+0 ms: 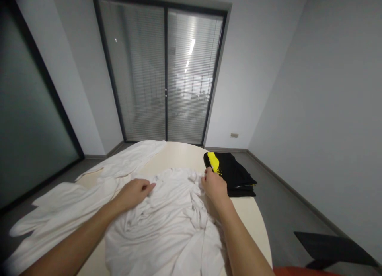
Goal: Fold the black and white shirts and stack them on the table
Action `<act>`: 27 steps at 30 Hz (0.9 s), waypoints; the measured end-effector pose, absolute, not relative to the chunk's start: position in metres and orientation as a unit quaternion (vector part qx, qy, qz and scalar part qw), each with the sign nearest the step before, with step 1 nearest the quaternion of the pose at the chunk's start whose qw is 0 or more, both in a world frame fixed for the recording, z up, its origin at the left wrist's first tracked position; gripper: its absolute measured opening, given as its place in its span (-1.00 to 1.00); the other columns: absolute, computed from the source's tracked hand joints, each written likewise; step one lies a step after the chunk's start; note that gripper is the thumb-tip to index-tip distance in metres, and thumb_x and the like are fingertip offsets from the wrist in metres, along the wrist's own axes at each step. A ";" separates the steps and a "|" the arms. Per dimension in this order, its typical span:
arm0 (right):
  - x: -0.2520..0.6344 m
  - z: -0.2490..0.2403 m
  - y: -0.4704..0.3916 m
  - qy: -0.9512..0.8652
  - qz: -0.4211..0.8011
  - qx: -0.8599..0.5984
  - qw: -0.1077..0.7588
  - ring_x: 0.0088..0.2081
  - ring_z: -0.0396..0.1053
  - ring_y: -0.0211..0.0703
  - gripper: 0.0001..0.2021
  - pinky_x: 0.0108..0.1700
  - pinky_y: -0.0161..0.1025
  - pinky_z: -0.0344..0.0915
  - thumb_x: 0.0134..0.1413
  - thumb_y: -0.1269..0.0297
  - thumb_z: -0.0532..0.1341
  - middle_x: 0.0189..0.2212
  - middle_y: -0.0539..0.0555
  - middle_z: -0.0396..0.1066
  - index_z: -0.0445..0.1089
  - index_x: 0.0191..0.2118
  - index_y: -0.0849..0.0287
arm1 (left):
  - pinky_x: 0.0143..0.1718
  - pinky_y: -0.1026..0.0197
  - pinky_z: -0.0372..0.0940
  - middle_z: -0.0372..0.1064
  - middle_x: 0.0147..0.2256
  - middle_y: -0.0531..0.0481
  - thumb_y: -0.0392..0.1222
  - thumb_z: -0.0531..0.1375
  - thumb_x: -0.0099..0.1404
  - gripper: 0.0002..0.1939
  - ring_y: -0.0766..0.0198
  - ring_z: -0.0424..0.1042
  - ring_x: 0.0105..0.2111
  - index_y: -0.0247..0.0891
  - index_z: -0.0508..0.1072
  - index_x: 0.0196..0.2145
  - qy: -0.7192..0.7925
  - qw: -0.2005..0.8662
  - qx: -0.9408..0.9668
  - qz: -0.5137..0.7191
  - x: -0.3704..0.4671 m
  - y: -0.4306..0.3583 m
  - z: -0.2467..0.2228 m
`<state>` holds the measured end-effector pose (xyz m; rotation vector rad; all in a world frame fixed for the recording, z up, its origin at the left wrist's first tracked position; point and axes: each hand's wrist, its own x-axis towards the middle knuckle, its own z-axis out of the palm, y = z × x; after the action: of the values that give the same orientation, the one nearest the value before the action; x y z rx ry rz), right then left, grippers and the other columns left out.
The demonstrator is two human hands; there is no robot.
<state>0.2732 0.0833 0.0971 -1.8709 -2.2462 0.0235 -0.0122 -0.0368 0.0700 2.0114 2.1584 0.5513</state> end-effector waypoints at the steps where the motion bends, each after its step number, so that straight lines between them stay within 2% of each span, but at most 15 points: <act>1: 0.274 0.097 0.083 -0.770 0.017 -0.631 0.093 -0.19 0.51 0.10 -0.69 -0.22 -0.15 0.27 0.23 0.20 0.08 -0.22 0.28 0.52 0.40 0.00 0.18 | -0.30 0.22 0.22 0.51 -0.30 -0.04 0.02 0.01 0.40 -0.65 0.21 0.46 -0.35 -0.20 0.50 -0.33 0.728 0.054 0.657 0.189 -0.013 -0.037 0.070; 2: 0.275 0.095 0.082 -0.778 0.032 -0.623 0.076 -0.17 0.50 0.14 -0.68 -0.21 -0.12 0.28 0.23 0.14 0.08 -0.21 0.29 0.53 0.43 -0.03 0.17 | -0.27 0.21 0.24 0.50 -0.14 -0.07 -0.03 0.05 0.38 -0.71 0.19 0.48 -0.28 -0.20 0.50 -0.19 0.737 0.035 0.646 0.193 -0.015 -0.037 0.068; 4: 0.275 0.092 0.082 -0.790 0.061 -0.608 0.048 -0.14 0.49 0.20 -0.60 -0.18 -0.08 0.29 0.20 -0.02 0.11 -0.21 0.32 0.53 0.50 -0.11 0.18 | -0.16 0.16 0.27 0.32 0.14 -0.16 -0.10 0.09 0.34 -0.63 0.12 0.48 -0.12 -0.20 0.40 0.06 0.756 0.008 0.626 0.189 -0.022 -0.035 0.061; 6: 0.275 0.087 0.082 -0.802 0.071 -0.592 0.042 -0.11 0.48 0.20 -0.54 -0.15 -0.08 0.30 0.14 -0.12 0.14 -0.19 0.31 0.53 0.53 -0.14 0.18 | -0.05 0.08 0.28 0.22 0.22 -0.23 -0.10 0.11 0.33 -0.52 0.04 0.43 0.00 -0.22 0.31 0.18 0.772 0.002 0.612 0.173 -0.031 -0.032 0.051; 9: 0.273 0.081 0.084 -0.845 0.069 -0.523 0.092 -0.01 0.42 0.09 -0.59 -0.07 -0.15 0.28 0.18 -0.02 0.14 -0.08 0.25 0.49 0.49 -0.02 0.15 | 0.02 0.03 0.26 0.33 0.13 -0.25 -0.13 0.10 0.35 -0.52 0.00 0.41 0.04 -0.25 0.29 0.20 0.776 0.004 0.609 0.165 -0.043 -0.029 0.038; 11: 0.270 0.077 0.085 -0.877 0.092 -0.450 0.142 0.07 0.36 -0.03 -0.62 0.02 -0.22 0.23 0.26 0.15 0.07 0.03 0.20 0.44 0.42 0.09 0.12 | 0.01 0.05 0.27 0.39 0.07 -0.23 -0.17 0.09 0.35 -0.57 0.02 0.43 0.02 -0.26 0.34 0.15 0.777 0.007 0.609 0.159 -0.048 -0.027 0.034; 13: 0.267 0.073 0.085 -0.890 0.127 -0.402 0.173 0.09 0.33 -0.12 -0.62 0.08 -0.27 0.18 0.31 0.25 -0.03 0.06 0.15 0.42 0.39 0.11 0.12 | -0.01 0.07 0.27 0.44 0.00 -0.21 -0.21 0.08 0.35 -0.64 0.03 0.45 -0.01 -0.26 0.40 0.08 0.778 0.010 0.609 0.156 -0.050 -0.025 0.034; 15: 0.263 0.070 0.085 -0.889 0.142 -0.398 0.177 0.02 0.37 -0.11 -0.63 0.01 -0.28 0.19 0.32 0.20 -0.03 -0.02 0.14 0.47 0.41 0.07 0.14 | -0.04 0.09 0.28 0.47 -0.07 -0.17 -0.22 0.07 0.35 -0.70 0.05 0.46 -0.05 -0.26 0.44 -0.01 0.768 0.013 0.617 0.168 -0.050 -0.024 0.036; 17: 0.260 0.069 0.084 -0.880 0.137 -0.424 0.163 -0.14 0.42 -0.11 -0.63 -0.15 -0.29 0.20 0.28 0.07 0.05 -0.18 0.14 0.51 0.43 0.00 0.16 | -0.08 0.13 0.30 0.47 -0.14 -0.12 -0.23 0.07 0.35 -0.76 0.10 0.48 -0.11 -0.24 0.46 -0.09 0.748 0.016 0.635 0.193 -0.047 -0.024 0.039; 20: 0.258 0.070 0.085 -0.866 0.130 -0.463 0.138 -0.35 0.39 -0.16 -0.67 -0.34 -0.31 0.09 0.24 0.03 0.11 -0.39 0.08 0.48 0.43 -0.10 0.17 | -0.05 0.16 0.32 0.41 -0.09 -0.11 -0.26 0.07 0.34 -0.77 0.17 0.47 -0.11 -0.24 0.46 -0.11 0.697 0.016 0.671 0.251 -0.044 -0.022 0.042; 23: 0.262 0.078 0.089 -0.817 0.104 -0.531 0.201 -0.37 0.38 -0.15 -0.70 -0.35 -0.30 0.07 0.31 0.16 0.03 -0.40 0.10 0.46 0.34 -0.01 0.20 | 0.17 0.07 0.22 0.19 0.20 -0.17 -0.27 0.09 0.32 -0.64 0.10 0.30 0.15 -0.22 0.38 0.06 0.643 -0.007 0.699 0.312 -0.043 -0.021 0.039; 25: 0.268 0.085 0.092 -0.770 0.079 -0.576 0.261 -0.32 0.40 -0.10 -0.68 -0.32 -0.28 0.10 0.34 0.24 -0.05 -0.30 0.15 0.48 0.27 0.07 0.20 | 0.27 -0.01 0.11 -0.05 0.34 -0.17 -0.27 0.15 0.29 -0.49 0.03 0.12 0.28 -0.18 0.28 0.19 0.623 -0.015 0.709 0.331 -0.044 -0.021 0.036; 27: 0.275 0.091 0.093 -0.752 0.051 -0.594 0.281 -0.25 0.41 -0.07 -0.65 -0.30 -0.26 0.13 0.31 0.35 -0.07 -0.14 0.20 0.46 0.23 0.14 0.15 | 0.29 -0.03 0.08 -0.24 0.40 -0.16 -0.27 0.20 0.25 -0.36 0.00 0.04 0.32 -0.16 0.19 0.27 0.610 -0.001 0.723 0.325 -0.044 -0.021 0.033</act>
<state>0.2746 0.0929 0.0907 -1.5919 -2.0149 0.1371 -0.0436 -0.0210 0.0333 2.2733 1.9176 1.0203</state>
